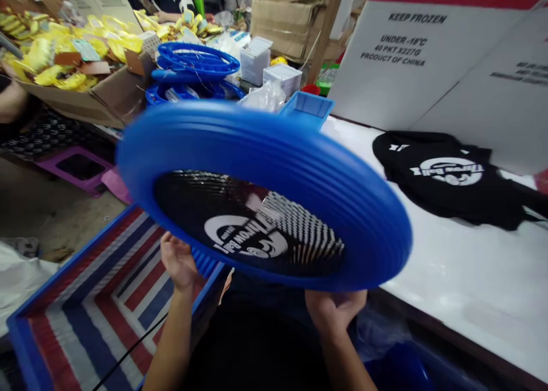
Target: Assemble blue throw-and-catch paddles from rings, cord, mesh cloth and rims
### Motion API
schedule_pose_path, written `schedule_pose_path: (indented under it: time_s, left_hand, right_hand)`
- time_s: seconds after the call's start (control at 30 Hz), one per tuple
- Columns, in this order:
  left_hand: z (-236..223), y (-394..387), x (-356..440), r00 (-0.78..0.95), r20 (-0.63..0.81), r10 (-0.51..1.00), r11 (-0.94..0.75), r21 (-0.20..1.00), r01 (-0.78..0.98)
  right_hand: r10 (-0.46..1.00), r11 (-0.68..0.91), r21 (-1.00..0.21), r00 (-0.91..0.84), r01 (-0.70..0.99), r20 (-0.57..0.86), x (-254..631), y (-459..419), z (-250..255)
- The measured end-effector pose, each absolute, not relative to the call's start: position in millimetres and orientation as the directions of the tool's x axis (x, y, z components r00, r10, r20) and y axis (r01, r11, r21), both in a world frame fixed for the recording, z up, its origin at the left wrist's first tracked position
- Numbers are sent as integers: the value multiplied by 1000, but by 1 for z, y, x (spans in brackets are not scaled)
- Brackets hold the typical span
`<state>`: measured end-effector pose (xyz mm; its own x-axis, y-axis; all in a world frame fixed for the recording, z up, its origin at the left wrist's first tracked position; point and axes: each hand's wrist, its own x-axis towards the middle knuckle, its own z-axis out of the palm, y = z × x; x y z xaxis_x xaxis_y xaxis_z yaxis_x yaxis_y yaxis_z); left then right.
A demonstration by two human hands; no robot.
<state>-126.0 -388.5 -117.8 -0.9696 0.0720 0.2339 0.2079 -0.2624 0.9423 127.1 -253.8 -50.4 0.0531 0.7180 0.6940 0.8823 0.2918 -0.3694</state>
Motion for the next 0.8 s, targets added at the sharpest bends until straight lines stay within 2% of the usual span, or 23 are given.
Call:
schedule_pose_path:
  time_s: [0.03,0.1,0.17,0.2,0.33,0.5,0.6,0.7,0.8]
  left_hand:
    - [-116,-385,-122,-967,230,108,-273,942,193]
    - [-113,-378,-115,-956,235,177,-297,939,176]
    - [-111,-373,-109,-950,233,209,-324,933,157]
    - [-111,-372,-107,-954,218,205,-338,931,140]
    - [-116,-373,-96,-972,110,206,-356,934,30]
    - [-120,-387,-69,-897,-60,438,-380,892,-245]
    - [-117,-394,-58,-858,-142,494,-337,878,-340]
    - [-113,-399,-58,-841,-273,466,-256,869,-424]
    - [-108,-407,-66,-820,-325,472,-234,850,-472]
  right_hand:
    - [716,361,-465,79,808,693,128,-250,-52]
    - [828,466,-774,97,428,552,131,-244,-57]
    - [932,343,-932,85,116,353,138,-241,-64]
    - [963,259,-965,73,26,261,141,-241,-68]
    - [997,51,-996,53,-75,47,142,-247,-73]
    - [989,-147,-925,-79,-351,-127,126,-251,-73]
    - [973,-187,-891,-201,-413,-111,126,-251,-83]
    - [939,-205,-893,-339,-400,-63,130,-246,-96]
    - [900,-230,-901,-433,-367,-54,133,-238,-107]
